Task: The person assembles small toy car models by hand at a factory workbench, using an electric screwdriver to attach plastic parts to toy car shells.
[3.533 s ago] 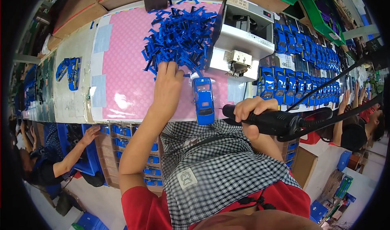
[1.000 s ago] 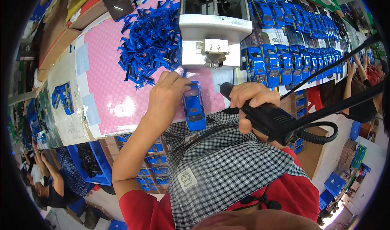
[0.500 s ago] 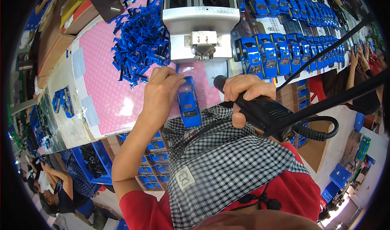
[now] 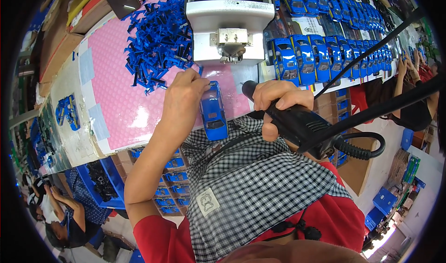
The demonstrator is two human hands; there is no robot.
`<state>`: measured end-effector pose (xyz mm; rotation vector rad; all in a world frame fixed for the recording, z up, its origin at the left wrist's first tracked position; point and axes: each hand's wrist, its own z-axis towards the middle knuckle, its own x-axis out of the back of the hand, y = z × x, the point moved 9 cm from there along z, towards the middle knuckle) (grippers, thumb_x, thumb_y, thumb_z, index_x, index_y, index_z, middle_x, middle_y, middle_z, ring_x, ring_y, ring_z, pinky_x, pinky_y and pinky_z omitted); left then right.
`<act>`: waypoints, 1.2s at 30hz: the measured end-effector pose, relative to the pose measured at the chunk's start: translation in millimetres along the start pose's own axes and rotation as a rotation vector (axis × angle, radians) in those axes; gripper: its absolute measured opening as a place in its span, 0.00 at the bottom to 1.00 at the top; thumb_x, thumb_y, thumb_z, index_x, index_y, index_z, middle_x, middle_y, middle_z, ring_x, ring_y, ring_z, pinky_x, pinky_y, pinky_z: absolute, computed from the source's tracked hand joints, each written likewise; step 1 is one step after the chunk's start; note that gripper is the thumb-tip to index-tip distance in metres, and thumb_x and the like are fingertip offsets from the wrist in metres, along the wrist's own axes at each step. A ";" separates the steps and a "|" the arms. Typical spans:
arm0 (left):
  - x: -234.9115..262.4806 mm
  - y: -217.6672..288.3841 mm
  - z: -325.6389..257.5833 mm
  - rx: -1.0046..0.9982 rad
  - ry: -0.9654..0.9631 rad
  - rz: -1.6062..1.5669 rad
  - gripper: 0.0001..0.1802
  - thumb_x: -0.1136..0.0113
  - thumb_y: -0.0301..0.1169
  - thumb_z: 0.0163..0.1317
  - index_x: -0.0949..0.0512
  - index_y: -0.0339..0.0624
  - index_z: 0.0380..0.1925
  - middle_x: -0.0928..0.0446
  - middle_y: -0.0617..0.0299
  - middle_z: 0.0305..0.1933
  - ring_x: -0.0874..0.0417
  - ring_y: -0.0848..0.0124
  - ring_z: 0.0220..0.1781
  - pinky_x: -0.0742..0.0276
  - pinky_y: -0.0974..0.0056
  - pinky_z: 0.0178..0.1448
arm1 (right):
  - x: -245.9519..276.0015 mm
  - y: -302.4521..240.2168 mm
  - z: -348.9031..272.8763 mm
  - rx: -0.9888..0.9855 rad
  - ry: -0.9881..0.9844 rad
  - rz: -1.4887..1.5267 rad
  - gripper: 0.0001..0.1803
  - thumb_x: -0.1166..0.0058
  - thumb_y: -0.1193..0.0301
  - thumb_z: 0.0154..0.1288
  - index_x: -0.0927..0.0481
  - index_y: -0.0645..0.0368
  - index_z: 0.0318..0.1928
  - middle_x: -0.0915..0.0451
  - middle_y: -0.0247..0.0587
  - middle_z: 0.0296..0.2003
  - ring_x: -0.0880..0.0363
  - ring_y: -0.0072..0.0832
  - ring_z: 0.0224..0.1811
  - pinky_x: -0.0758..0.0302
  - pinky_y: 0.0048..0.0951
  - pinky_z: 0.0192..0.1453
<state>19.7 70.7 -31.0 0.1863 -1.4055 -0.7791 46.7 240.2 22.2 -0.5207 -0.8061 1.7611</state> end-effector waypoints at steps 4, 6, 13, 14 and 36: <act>-5.6 22.7 -18.8 0.057 0.053 0.095 0.25 0.32 0.26 0.47 0.26 0.33 0.48 0.28 0.49 0.48 0.25 0.53 0.46 0.24 0.57 0.46 | 0.3 -0.4 3.1 -0.014 -0.014 0.014 0.28 0.31 0.63 0.53 0.37 0.56 0.44 0.26 0.44 0.32 0.24 0.32 0.29 0.24 0.36 0.35; -8.3 25.7 -24.2 0.103 0.028 0.071 0.29 0.32 0.26 0.46 0.30 0.30 0.50 0.32 0.46 0.51 0.26 0.51 0.48 0.24 0.57 0.49 | -1.4 -1.6 8.4 -0.064 -0.025 -0.037 0.28 0.30 0.63 0.53 0.37 0.56 0.44 0.26 0.44 0.31 0.24 0.32 0.29 0.24 0.36 0.35; -28.5 32.5 -41.1 0.106 -0.046 0.187 0.32 0.38 0.21 0.50 0.36 0.28 0.57 0.38 0.43 0.60 0.32 0.48 0.57 0.30 0.53 0.59 | -12.1 5.0 21.1 -0.113 -0.091 0.069 0.27 0.31 0.64 0.54 0.38 0.54 0.43 0.27 0.41 0.30 0.23 0.30 0.28 0.23 0.35 0.36; -31.4 31.2 -43.3 0.113 -0.028 0.249 0.32 0.39 0.20 0.50 0.37 0.28 0.58 0.39 0.42 0.61 0.33 0.47 0.58 0.32 0.52 0.61 | -11.2 4.1 23.8 -0.145 -0.078 0.027 0.27 0.33 0.61 0.55 0.38 0.53 0.44 0.28 0.39 0.29 0.24 0.29 0.27 0.24 0.35 0.36; -91.3 -4.5 -76.3 0.908 -0.019 -1.983 0.24 0.51 0.38 0.68 0.34 0.36 0.60 0.23 0.55 0.47 0.18 0.70 0.43 0.15 0.63 0.39 | -30.3 15.6 83.3 -0.298 -0.049 0.046 0.22 0.45 0.56 0.64 0.43 0.52 0.44 0.31 0.38 0.28 0.29 0.24 0.23 0.27 0.30 0.32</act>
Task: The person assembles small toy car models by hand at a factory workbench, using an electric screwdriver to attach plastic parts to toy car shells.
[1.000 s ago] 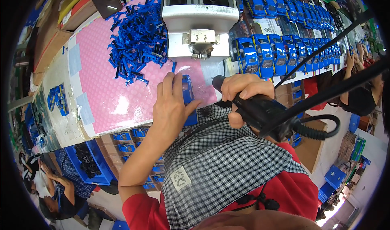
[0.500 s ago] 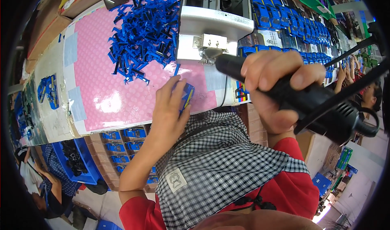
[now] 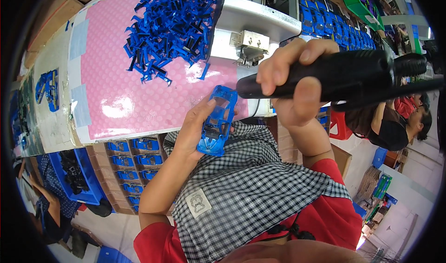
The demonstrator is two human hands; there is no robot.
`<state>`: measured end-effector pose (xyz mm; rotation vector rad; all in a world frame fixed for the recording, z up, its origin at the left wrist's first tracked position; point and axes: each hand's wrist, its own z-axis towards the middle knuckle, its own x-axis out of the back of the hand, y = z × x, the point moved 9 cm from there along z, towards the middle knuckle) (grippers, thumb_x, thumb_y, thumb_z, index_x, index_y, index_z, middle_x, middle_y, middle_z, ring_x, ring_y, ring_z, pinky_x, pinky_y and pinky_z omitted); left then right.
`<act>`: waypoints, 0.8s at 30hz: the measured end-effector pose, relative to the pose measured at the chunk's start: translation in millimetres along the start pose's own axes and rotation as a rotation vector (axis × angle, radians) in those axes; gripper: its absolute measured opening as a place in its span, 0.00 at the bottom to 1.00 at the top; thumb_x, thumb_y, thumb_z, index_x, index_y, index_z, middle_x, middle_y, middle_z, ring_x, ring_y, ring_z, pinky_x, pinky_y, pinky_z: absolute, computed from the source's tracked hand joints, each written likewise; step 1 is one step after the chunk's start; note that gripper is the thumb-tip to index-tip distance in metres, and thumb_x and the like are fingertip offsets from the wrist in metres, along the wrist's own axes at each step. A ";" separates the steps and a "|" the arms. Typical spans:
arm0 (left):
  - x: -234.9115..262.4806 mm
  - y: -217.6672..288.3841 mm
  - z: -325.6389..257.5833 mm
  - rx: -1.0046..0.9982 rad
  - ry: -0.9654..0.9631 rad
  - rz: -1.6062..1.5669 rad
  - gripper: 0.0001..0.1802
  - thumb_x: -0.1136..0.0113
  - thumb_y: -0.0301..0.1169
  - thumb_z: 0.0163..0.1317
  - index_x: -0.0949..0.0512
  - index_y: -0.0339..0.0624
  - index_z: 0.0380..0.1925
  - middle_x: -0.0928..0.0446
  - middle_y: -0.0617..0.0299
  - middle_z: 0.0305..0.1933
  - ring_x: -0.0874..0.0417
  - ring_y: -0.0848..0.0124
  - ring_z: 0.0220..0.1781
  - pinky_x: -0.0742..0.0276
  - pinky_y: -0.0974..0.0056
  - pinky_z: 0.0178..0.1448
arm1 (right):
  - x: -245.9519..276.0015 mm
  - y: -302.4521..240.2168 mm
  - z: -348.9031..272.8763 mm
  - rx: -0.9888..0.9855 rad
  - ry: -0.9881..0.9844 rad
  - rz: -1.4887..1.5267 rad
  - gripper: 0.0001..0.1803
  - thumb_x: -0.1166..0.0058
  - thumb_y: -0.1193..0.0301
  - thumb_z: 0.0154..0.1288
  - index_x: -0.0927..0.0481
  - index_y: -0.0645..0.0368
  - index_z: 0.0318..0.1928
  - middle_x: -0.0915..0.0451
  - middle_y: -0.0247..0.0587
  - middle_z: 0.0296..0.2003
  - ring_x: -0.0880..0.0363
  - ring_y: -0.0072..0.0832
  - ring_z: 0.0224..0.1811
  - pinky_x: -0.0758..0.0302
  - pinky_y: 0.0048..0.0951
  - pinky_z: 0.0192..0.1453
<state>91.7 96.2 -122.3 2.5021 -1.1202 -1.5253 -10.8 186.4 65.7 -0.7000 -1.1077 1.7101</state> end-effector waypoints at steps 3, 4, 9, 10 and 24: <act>-2.0 2.8 -1.5 -0.024 0.007 0.003 0.24 0.50 0.38 0.68 0.34 0.36 0.59 0.22 0.56 0.44 0.18 0.71 0.40 0.15 0.64 0.37 | -6.2 7.3 -10.2 0.041 0.011 -0.251 0.23 0.43 0.57 0.63 0.43 0.52 0.43 0.31 0.38 0.28 0.30 0.24 0.24 0.27 0.29 0.33; -2.0 2.1 -0.2 -0.030 -0.009 -0.004 0.24 0.50 0.38 0.68 0.33 0.36 0.59 0.22 0.56 0.44 0.18 0.71 0.40 0.15 0.65 0.37 | -16.7 10.2 -7.8 0.011 -0.005 0.043 0.23 0.42 0.59 0.63 0.43 0.52 0.44 0.31 0.39 0.28 0.30 0.24 0.24 0.27 0.29 0.33; 0.3 1.4 1.5 -0.044 -0.028 -0.023 0.24 0.51 0.39 0.68 0.33 0.36 0.59 0.22 0.56 0.44 0.18 0.70 0.40 0.16 0.65 0.37 | -28.1 23.5 -8.3 0.108 -0.030 0.081 0.21 0.43 0.65 0.63 0.43 0.54 0.45 0.30 0.41 0.28 0.30 0.24 0.22 0.26 0.29 0.31; -0.7 2.0 1.4 -0.041 -0.034 -0.017 0.24 0.51 0.39 0.68 0.33 0.36 0.59 0.22 0.55 0.44 0.18 0.69 0.40 0.16 0.65 0.37 | -29.2 25.5 -8.1 0.110 -0.018 0.063 0.20 0.44 0.66 0.63 0.43 0.55 0.45 0.30 0.41 0.28 0.30 0.24 0.22 0.26 0.28 0.31; -2.7 0.8 -3.5 -0.025 -0.022 -0.067 0.22 0.51 0.39 0.68 0.32 0.36 0.57 0.21 0.57 0.41 0.17 0.69 0.37 0.17 0.66 0.37 | -62.6 18.6 3.9 0.169 -0.358 -0.153 0.23 0.38 0.66 0.57 0.42 0.55 0.41 0.29 0.40 0.23 0.30 0.21 0.20 0.29 0.22 0.24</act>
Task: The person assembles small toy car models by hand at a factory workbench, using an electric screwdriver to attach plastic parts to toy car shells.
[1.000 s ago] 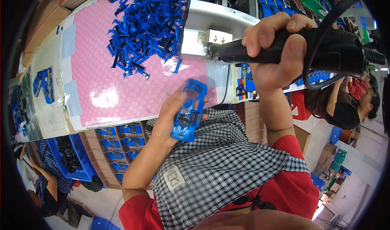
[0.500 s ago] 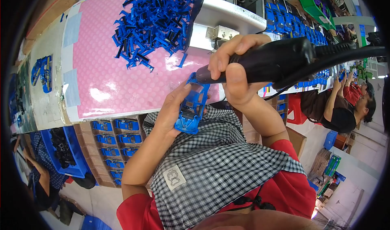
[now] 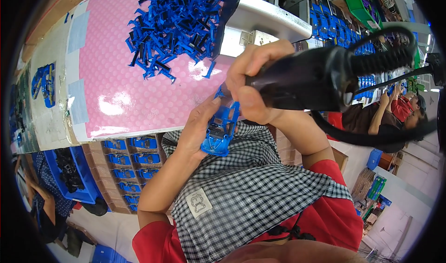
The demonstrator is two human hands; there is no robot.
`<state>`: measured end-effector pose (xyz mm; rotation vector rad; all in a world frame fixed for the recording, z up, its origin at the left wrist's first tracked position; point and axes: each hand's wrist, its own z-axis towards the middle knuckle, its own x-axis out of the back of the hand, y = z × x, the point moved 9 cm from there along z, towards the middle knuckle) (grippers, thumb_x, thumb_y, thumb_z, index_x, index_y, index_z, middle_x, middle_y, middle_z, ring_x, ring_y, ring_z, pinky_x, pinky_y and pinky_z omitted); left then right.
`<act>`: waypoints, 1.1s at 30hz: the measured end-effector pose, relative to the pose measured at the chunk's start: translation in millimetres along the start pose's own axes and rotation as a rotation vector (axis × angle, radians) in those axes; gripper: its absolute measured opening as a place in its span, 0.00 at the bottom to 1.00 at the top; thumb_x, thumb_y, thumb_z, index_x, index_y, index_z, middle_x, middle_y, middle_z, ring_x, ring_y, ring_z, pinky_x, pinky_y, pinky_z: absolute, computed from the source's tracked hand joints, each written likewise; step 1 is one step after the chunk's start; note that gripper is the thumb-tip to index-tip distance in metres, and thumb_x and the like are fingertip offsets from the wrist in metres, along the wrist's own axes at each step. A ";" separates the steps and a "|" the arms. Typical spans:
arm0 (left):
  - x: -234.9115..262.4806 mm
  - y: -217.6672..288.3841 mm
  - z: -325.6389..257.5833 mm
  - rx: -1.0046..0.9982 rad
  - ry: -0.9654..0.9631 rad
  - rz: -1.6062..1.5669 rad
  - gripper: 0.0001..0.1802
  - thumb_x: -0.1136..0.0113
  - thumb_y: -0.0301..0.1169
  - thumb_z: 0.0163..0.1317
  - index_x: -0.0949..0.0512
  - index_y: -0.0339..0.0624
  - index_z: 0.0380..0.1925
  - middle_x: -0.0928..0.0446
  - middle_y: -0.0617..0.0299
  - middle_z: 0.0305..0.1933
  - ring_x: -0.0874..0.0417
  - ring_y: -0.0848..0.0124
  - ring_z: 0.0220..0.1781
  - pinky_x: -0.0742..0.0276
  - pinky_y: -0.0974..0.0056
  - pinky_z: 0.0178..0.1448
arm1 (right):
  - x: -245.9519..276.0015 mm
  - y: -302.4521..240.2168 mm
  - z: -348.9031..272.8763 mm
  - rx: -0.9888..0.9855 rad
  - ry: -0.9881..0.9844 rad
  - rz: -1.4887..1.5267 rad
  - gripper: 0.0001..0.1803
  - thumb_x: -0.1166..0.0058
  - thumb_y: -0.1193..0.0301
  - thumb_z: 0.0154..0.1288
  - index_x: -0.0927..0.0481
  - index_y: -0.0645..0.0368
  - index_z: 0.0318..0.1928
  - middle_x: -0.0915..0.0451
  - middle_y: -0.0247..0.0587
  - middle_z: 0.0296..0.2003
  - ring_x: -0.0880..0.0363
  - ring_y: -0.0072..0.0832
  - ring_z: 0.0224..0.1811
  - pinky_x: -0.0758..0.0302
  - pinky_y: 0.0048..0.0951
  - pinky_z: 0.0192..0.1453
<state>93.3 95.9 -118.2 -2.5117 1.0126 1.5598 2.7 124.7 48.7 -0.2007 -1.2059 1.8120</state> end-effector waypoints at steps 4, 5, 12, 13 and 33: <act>-6.3 1.3 -1.1 -0.008 -0.007 -0.008 0.22 0.50 0.39 0.68 0.31 0.35 0.56 0.21 0.57 0.39 0.18 0.71 0.33 0.17 0.66 0.35 | -3.4 28.4 5.9 -0.063 -0.032 0.463 0.24 0.37 0.66 0.56 0.41 0.56 0.40 0.30 0.39 0.21 0.33 0.19 0.18 0.32 0.20 0.20; -6.3 1.1 -0.7 0.009 0.014 0.008 0.22 0.50 0.40 0.68 0.31 0.35 0.56 0.21 0.57 0.39 0.18 0.71 0.32 0.17 0.66 0.35 | -2.8 29.8 5.7 -0.063 -0.033 0.462 0.24 0.37 0.66 0.56 0.41 0.56 0.40 0.30 0.39 0.21 0.33 0.19 0.18 0.32 0.20 0.20; -3.8 1.3 1.0 -0.029 0.050 0.014 0.23 0.49 0.41 0.68 0.31 0.35 0.55 0.21 0.58 0.38 0.19 0.72 0.31 0.17 0.67 0.34 | -0.6 23.1 -1.7 0.026 -0.062 0.548 0.29 0.31 0.63 0.50 0.39 0.57 0.42 0.29 0.38 0.24 0.30 0.19 0.20 0.30 0.18 0.23; -0.3 1.5 0.7 -0.035 0.047 0.003 0.23 0.49 0.40 0.68 0.31 0.36 0.56 0.22 0.58 0.38 0.19 0.72 0.32 0.17 0.66 0.35 | -1.1 15.5 -3.8 0.057 -0.105 0.553 0.29 0.28 0.63 0.48 0.36 0.58 0.42 0.28 0.38 0.25 0.28 0.22 0.23 0.27 0.23 0.26; -2.1 -2.2 0.3 -0.034 0.076 0.025 0.25 0.51 0.41 0.69 0.35 0.38 0.60 0.23 0.54 0.47 0.18 0.68 0.42 0.17 0.64 0.39 | 82.1 -10.0 -5.5 -0.081 0.465 0.176 0.19 0.53 0.55 0.68 0.38 0.55 0.45 0.32 0.39 0.24 0.32 0.24 0.18 0.28 0.30 0.27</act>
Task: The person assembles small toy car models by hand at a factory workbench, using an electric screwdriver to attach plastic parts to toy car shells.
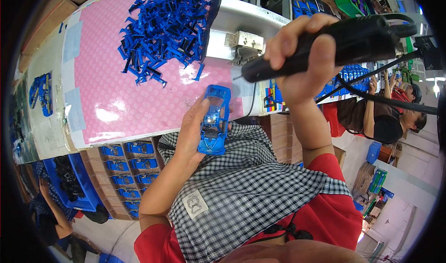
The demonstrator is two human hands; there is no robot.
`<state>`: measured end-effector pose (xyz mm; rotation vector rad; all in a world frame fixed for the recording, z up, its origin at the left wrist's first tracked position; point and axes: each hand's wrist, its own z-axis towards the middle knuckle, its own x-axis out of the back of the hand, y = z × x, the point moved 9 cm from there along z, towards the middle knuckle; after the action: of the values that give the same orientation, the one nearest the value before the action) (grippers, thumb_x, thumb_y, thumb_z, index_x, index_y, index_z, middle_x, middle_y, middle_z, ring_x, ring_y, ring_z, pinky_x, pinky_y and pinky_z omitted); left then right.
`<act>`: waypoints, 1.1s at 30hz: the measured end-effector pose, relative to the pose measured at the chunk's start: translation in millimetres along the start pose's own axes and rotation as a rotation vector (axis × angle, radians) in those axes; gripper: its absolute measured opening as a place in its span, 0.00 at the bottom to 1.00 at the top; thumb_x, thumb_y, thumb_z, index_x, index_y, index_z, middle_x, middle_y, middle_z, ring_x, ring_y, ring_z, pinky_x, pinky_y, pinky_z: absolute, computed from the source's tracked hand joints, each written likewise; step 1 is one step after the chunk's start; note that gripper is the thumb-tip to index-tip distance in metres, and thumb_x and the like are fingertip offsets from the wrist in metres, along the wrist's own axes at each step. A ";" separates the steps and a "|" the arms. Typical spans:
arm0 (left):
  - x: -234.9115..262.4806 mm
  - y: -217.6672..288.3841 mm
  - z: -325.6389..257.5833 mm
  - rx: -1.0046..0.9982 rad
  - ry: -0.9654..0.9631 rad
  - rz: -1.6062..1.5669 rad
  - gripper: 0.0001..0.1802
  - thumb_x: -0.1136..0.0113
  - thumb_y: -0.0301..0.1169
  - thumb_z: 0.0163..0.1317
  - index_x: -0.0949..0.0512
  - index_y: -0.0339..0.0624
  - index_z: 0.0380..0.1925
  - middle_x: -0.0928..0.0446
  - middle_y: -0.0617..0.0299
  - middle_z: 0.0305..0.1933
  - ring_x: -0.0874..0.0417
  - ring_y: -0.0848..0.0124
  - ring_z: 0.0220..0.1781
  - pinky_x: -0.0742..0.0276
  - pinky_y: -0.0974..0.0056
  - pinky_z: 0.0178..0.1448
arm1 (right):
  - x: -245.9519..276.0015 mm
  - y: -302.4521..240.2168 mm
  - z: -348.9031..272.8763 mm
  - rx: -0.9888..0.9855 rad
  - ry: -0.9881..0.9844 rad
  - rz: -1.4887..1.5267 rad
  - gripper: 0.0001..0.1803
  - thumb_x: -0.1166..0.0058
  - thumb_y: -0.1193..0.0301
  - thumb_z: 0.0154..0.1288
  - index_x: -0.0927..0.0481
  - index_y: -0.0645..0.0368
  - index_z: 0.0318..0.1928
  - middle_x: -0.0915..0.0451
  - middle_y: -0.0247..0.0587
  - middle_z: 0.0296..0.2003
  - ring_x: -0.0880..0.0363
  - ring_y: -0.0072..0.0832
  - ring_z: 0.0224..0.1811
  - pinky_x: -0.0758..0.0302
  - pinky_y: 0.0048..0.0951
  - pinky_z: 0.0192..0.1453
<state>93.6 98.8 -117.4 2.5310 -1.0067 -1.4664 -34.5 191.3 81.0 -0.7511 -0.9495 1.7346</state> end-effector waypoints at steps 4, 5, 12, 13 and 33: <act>-1.4 0.4 2.9 -0.028 -0.050 0.016 0.23 0.52 0.41 0.69 0.33 0.37 0.57 0.22 0.53 0.45 0.18 0.69 0.43 0.17 0.64 0.39 | -7.8 6.6 -31.5 0.009 -0.035 -0.087 0.25 0.44 0.54 0.63 0.43 0.54 0.44 0.30 0.40 0.28 0.29 0.24 0.21 0.26 0.29 0.31; -1.3 1.2 2.6 -0.028 -0.034 0.027 0.23 0.52 0.42 0.69 0.32 0.36 0.56 0.22 0.52 0.45 0.18 0.69 0.43 0.17 0.64 0.39 | -8.2 6.8 -35.0 0.009 -0.034 -0.086 0.25 0.44 0.54 0.63 0.43 0.54 0.44 0.30 0.40 0.28 0.29 0.24 0.21 0.26 0.29 0.31; -0.8 1.7 3.1 -0.041 -0.008 0.009 0.22 0.52 0.41 0.69 0.31 0.36 0.55 0.22 0.52 0.45 0.18 0.68 0.42 0.18 0.64 0.39 | -20.0 16.2 -46.6 -0.077 -0.097 -0.027 0.28 0.39 0.54 0.60 0.44 0.52 0.44 0.30 0.39 0.30 0.28 0.24 0.24 0.26 0.29 0.32; -1.6 2.3 3.2 -0.043 -0.011 0.009 0.22 0.52 0.41 0.69 0.31 0.36 0.55 0.22 0.52 0.45 0.18 0.68 0.42 0.18 0.64 0.39 | -17.8 18.4 -47.0 -0.078 -0.055 -0.002 0.28 0.39 0.54 0.60 0.44 0.51 0.44 0.29 0.39 0.30 0.29 0.24 0.24 0.26 0.29 0.33; -7.9 5.4 -1.5 -0.040 -0.001 -0.025 0.22 0.52 0.39 0.70 0.33 0.39 0.59 0.23 0.61 0.41 0.19 0.75 0.37 0.19 0.69 0.38 | -46.5 28.4 -38.8 -0.074 -0.478 0.209 0.22 0.33 0.64 0.55 0.34 0.51 0.41 0.27 0.36 0.24 0.27 0.26 0.25 0.26 0.29 0.31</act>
<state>89.3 98.5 -108.6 2.5246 -0.9400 -1.4788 -0.4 151.3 39.7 -0.5011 -1.2964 2.1256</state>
